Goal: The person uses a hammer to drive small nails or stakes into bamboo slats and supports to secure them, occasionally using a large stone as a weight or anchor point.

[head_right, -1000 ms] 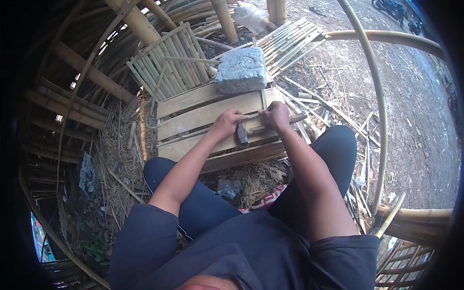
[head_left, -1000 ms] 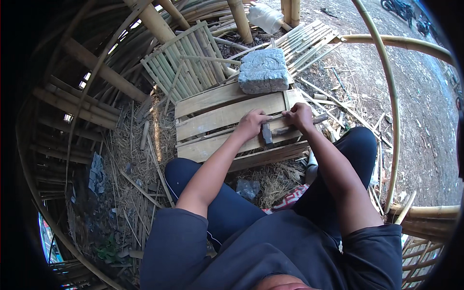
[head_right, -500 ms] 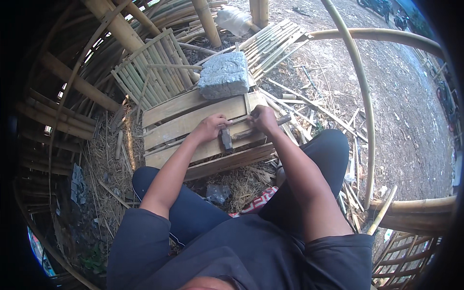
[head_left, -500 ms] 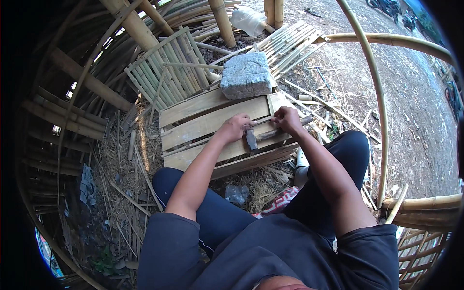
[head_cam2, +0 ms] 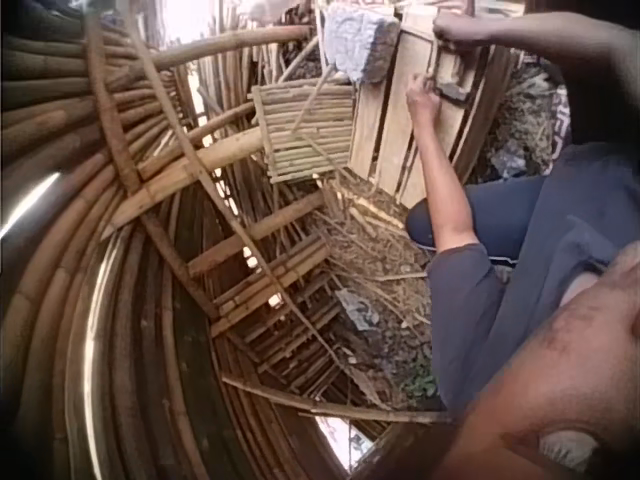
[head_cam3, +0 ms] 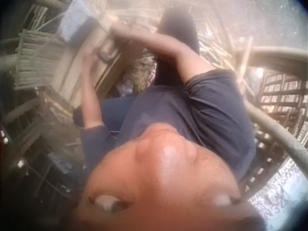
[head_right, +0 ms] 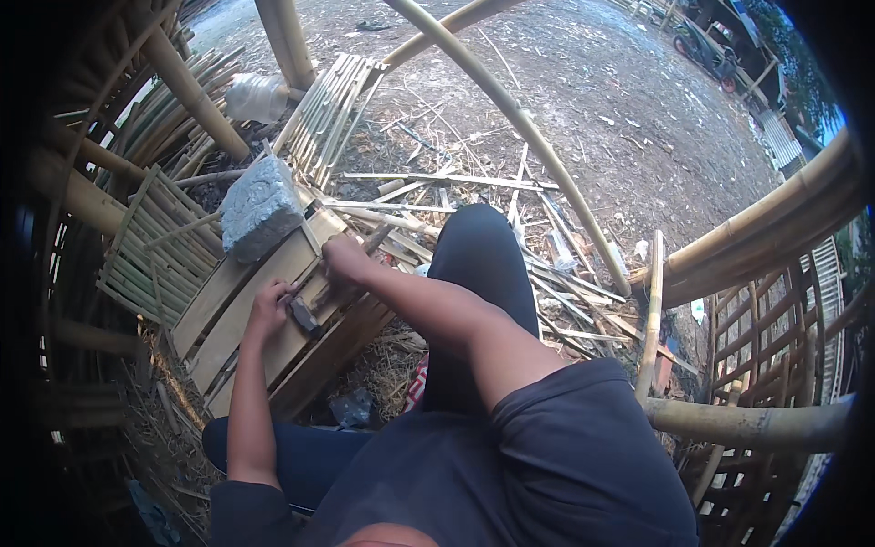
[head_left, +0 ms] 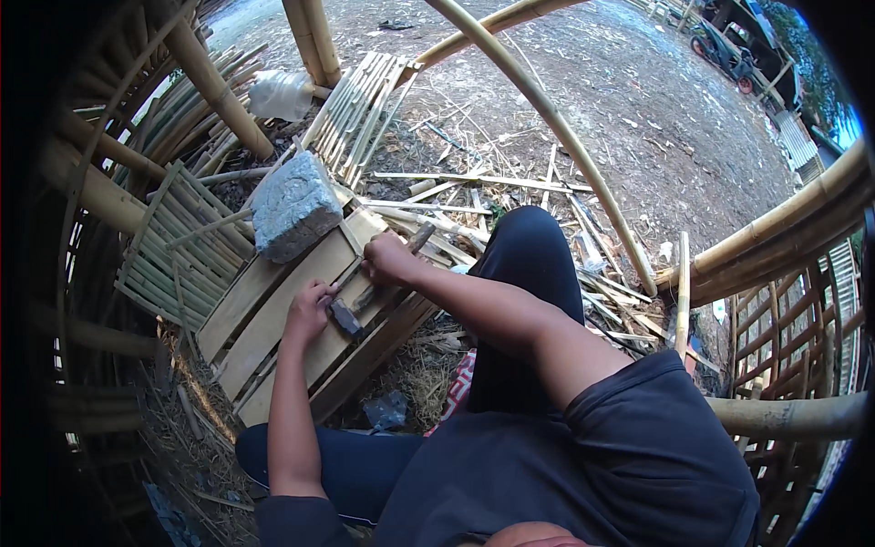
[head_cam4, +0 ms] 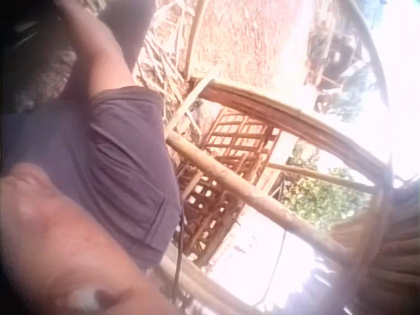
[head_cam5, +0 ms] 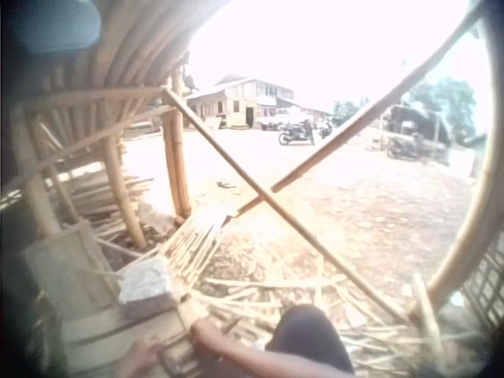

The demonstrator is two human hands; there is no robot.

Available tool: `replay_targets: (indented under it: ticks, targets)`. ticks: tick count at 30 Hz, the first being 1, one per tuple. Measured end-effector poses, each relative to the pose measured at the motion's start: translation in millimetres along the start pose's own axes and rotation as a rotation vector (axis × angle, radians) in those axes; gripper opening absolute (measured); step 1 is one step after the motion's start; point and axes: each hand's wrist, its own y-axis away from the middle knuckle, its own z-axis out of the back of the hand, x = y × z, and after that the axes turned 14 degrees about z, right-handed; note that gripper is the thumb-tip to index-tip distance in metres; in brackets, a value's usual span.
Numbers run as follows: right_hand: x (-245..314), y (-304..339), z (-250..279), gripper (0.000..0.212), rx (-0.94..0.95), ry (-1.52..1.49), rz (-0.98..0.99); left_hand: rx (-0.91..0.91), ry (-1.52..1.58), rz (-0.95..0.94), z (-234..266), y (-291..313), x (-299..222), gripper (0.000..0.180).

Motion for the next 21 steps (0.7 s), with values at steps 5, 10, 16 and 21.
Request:
replay_targets:
  ticks: [5, 10, 16, 21]
  targets:
    - [11, -2, 0, 0.03, 0.024, 0.064, -0.056, -0.009, 0.024, 0.012, -4, -1, 5, 0.021]
    - [0, -1, 2, 0.029, 0.04, 0.123, -0.076, -0.011, 0.041, 0.017, -7, -4, -5, 0.023]
    - [21, -3, 18, 0.026, 0.162, 0.065, -0.184, 0.0, 0.035, -0.004, -3, 2, 4, 0.022]
    - [7, -2, 17, 0.026, 0.125, 0.001, -0.179, -0.005, 0.02, -0.041, -1, -3, -6, 0.023]
